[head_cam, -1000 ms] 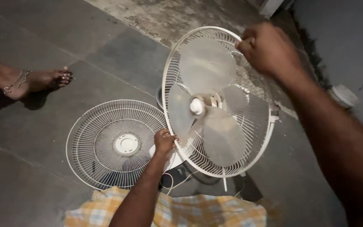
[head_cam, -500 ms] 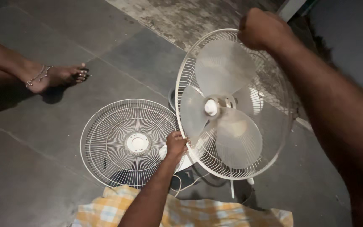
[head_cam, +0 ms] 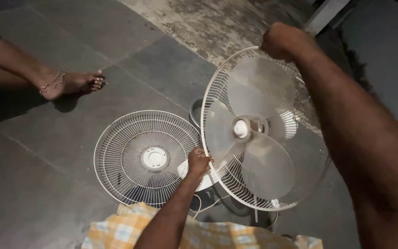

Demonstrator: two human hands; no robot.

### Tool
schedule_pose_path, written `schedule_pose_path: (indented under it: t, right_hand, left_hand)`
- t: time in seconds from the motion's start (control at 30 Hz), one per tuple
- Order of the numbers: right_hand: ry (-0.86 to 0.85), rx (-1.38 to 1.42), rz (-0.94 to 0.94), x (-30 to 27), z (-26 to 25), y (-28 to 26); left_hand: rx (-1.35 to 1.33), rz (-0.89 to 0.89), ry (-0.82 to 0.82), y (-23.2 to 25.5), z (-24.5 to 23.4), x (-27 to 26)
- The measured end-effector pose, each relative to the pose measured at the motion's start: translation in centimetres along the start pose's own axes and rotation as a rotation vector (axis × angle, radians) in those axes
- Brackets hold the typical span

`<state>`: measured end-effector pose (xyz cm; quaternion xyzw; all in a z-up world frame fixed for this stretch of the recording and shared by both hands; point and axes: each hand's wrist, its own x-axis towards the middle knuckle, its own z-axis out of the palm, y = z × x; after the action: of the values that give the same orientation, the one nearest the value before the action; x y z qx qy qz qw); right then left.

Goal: The person assembles a white table fan by attaching the front wire cage to the fan head and securing it with a plastic ring. They manipulate the fan head, align the cage, and fasten the ring to complete the assembly.

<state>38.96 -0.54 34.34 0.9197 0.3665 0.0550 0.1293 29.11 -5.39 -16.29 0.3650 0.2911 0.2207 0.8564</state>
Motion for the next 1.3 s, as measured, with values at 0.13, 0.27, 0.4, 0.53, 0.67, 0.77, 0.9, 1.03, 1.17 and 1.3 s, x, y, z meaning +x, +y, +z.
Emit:
schedule_pose_path:
  t: [0.13, 0.27, 0.4, 0.53, 0.67, 0.77, 0.9, 1.03, 1.17, 1.3]
  right_hand:
    - [0.127, -0.120, -0.181, 2.4, 1.6, 0.3]
    - [0.290, -0.041, -0.088, 3.5, 3.2, -0.2]
    - [0.346, -0.200, -0.203, 3.2, 3.9, -0.8]
    - [0.506, -0.379, -0.415, 2.4, 4.3, -1.2]
    - [0.499, -0.420, -0.437, 2.2, 4.5, -1.1]
    - [0.507, -0.438, -0.440, 2.3, 4.4, -1.0]
    - [0.542, -0.402, -0.445, 2.0, 4.6, -0.5]
    - [0.510, -0.367, -0.454, 1.5, 4.6, 0.0]
    - [0.540, -0.404, -0.414, 1.2, 5.1, 0.2]
    - [0.417, -0.419, -0.271, 1.7, 5.0, -0.2]
  left_hand:
    - [-0.034, -0.025, -0.017, -0.2, -0.1, 0.3]
    - [-0.016, -0.031, -0.024, -0.3, -0.3, 0.6]
    - [-0.011, -0.007, -0.023, -0.5, -0.2, 0.7]
    - [0.004, -0.006, -0.013, -0.4, -0.2, 0.8]
    - [-0.009, -0.009, -0.038, -0.2, -0.3, 0.7]
    - [-0.029, -0.023, -0.022, 0.2, -0.2, 0.6]
    - [0.048, -0.008, -0.006, 0.4, -0.5, 0.3]
    - [0.030, 0.027, -0.018, 0.5, -0.3, 0.1]
    - [0.043, 0.072, -0.026, 0.4, -0.1, -0.1]
    - [0.101, 0.092, -0.030, 0.7, 0.2, -0.5]
